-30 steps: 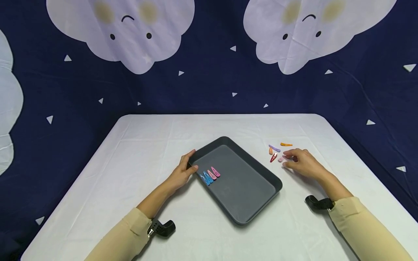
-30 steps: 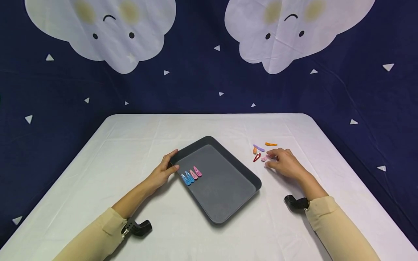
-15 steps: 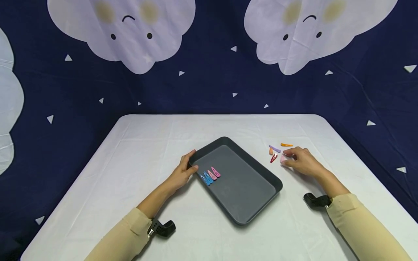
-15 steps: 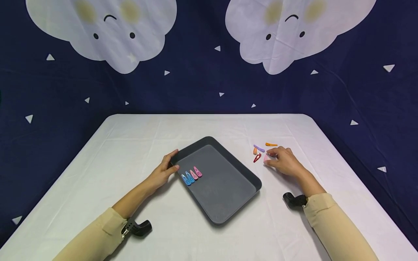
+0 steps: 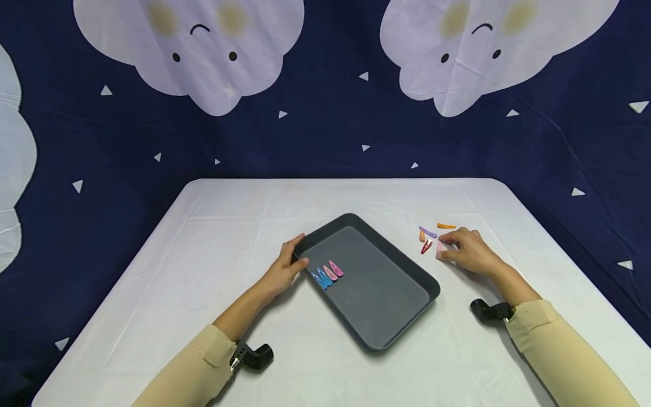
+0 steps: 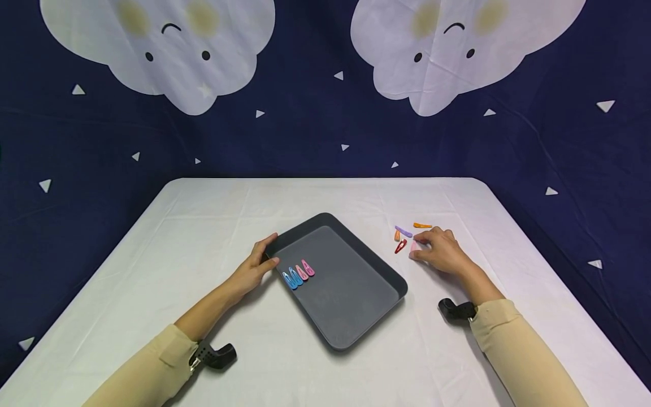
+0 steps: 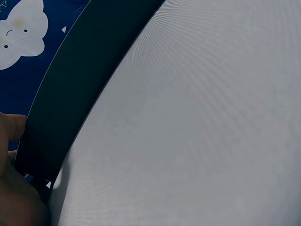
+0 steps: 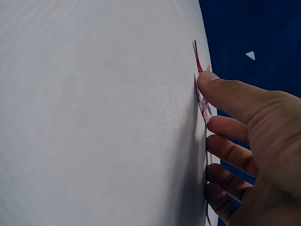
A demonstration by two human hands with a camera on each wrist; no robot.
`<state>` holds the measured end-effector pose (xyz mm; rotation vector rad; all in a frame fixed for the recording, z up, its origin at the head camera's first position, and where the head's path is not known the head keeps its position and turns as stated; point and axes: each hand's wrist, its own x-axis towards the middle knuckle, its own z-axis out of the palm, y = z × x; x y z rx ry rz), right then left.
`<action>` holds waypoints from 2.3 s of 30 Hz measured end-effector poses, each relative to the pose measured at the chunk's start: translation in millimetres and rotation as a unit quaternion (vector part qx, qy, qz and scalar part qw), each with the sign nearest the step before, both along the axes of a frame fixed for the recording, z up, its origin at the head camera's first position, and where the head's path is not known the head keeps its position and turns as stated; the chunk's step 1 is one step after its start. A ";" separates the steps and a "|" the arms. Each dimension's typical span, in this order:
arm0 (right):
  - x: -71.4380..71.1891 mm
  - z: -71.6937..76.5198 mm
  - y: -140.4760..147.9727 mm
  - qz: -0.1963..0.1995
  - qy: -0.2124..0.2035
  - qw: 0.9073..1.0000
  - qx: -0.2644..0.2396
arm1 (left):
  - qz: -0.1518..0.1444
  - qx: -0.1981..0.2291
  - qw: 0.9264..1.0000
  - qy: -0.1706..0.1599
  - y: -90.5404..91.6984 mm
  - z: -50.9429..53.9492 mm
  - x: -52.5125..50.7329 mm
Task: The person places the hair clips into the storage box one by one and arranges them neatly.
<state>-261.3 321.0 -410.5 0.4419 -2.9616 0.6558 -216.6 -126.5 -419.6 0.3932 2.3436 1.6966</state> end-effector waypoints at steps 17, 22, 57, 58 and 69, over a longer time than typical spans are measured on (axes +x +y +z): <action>0.3 4.6 -1.7 -0.006 -0.005 1.000 -0.011 | 0.002 0.006 1.000 0.011 -1.0 -2.0 -0.3; 4.3 21.3 -8.2 0.005 0.005 0.999 -0.038 | 0.001 0.005 1.000 0.015 -1.1 -2.5 -0.6; -5.5 82.1 -128.0 0.150 0.043 0.984 -0.085 | -0.009 -0.002 1.000 0.026 -1.1 -3.7 -1.8; -6.0 81.3 -131.2 0.156 0.043 0.983 -0.082 | -0.009 -0.003 1.000 0.027 -1.2 -4.2 -1.9; -13.8 64.8 -156.9 0.200 0.026 0.976 -0.078 | -0.003 -0.006 1.000 0.025 1.9 2.7 0.9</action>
